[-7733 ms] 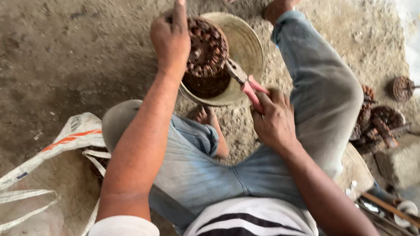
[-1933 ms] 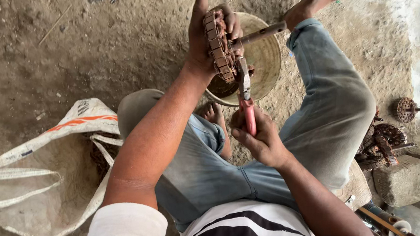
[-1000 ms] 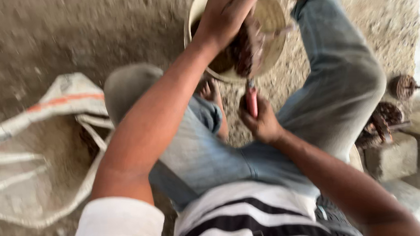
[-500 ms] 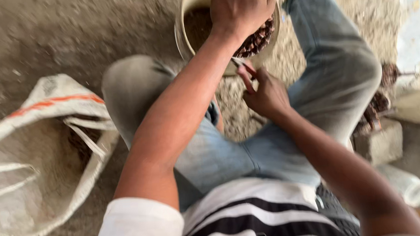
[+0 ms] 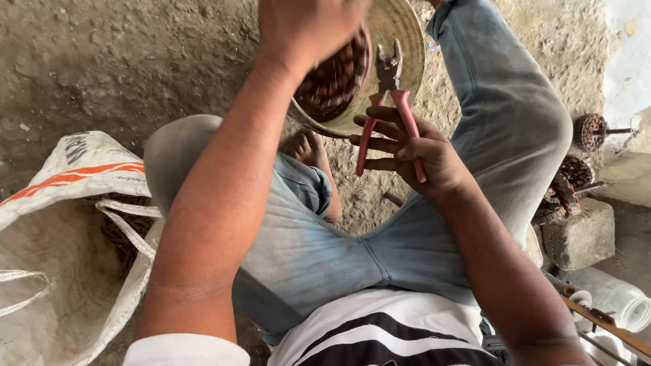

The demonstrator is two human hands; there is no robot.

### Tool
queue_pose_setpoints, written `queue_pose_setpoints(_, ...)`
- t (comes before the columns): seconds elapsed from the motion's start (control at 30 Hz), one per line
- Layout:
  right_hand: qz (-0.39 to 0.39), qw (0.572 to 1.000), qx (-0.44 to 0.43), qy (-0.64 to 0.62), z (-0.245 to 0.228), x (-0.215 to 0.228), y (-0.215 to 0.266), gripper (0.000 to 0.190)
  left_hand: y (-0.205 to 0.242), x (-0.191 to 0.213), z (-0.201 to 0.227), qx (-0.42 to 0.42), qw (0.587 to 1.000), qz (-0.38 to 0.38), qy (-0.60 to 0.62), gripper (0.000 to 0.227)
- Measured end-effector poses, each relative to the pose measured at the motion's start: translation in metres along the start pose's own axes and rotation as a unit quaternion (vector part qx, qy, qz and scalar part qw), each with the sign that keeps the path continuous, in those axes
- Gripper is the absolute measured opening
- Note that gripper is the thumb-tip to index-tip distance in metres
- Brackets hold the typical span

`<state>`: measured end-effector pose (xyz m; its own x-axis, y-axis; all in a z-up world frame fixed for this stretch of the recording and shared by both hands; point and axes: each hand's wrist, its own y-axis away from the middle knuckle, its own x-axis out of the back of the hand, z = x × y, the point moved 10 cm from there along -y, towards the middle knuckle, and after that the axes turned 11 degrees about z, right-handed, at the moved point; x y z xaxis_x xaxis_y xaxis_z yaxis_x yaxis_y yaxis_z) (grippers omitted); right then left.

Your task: The person sits on the floor and uses pliers to remove small metal rings from a circular metal component. The person repeatedly grips and pulls the rings, dropping them into a bucket below. The person rotates the component to access different sections.

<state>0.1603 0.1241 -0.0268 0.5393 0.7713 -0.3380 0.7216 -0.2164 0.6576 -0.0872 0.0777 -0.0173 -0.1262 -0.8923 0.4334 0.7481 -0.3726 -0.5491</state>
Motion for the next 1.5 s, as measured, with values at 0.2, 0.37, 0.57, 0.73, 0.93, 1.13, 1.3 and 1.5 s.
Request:
queue_pose_setpoints(0.2, -0.057, 0.994, 0.004, -0.089, -0.014, -0.020, 0.006, 0.098, 0.034, -0.048, 0.047, -0.034, 0.959, -0.259, -0.105, 0.064)
queue_pose_setpoints(0.37, -0.083, 0.993, -0.003, -0.084, -0.013, -0.012, 0.011, 0.095, 0.030, -0.057, 0.026, 0.049, 0.968, -0.229, -0.086, 0.062)
queue_pose_setpoints(0.57, -0.049, 0.993, -0.101, -0.041, 0.027, -0.001, 0.011, 0.091, 0.009, -0.019, -0.026, 0.116, 0.992, -0.015, -0.054, 0.058)
queue_pose_setpoints(0.73, -0.094, 0.982, -0.117, -0.112, 0.033, -0.013, 0.014, 0.087, 0.004, 0.009, -0.046, 0.133, 0.988, 0.076, -0.023, 0.057)
queue_pose_setpoints(0.93, -0.077, 0.990, -0.105, -0.057, 0.041, -0.011, 0.011, 0.086, 0.014, 0.002, -0.090, 0.334, 0.940, 0.019, 0.073, 0.076)
queue_pose_setpoints(1.13, -0.063, 0.945, 0.226, 0.229, -0.017, -0.004, 0.022, 0.071, 0.041, -0.026, -0.075, 0.471, 0.781, -0.067, 0.404, 0.070)
queue_pose_setpoints(1.3, -0.026, 0.868, 0.303, 0.393, -0.050, -0.008, 0.041, 0.059, 0.035, -0.030, -0.031, 0.467, 0.686, -0.117, 0.546, 0.074)
queue_pose_setpoints(1.5, -0.027, 0.811, 0.354, 0.466, -0.081, -0.023, 0.051, 0.049, 0.045, -0.026, -0.025, 0.529, 0.698, -0.123, 0.466, 0.088)
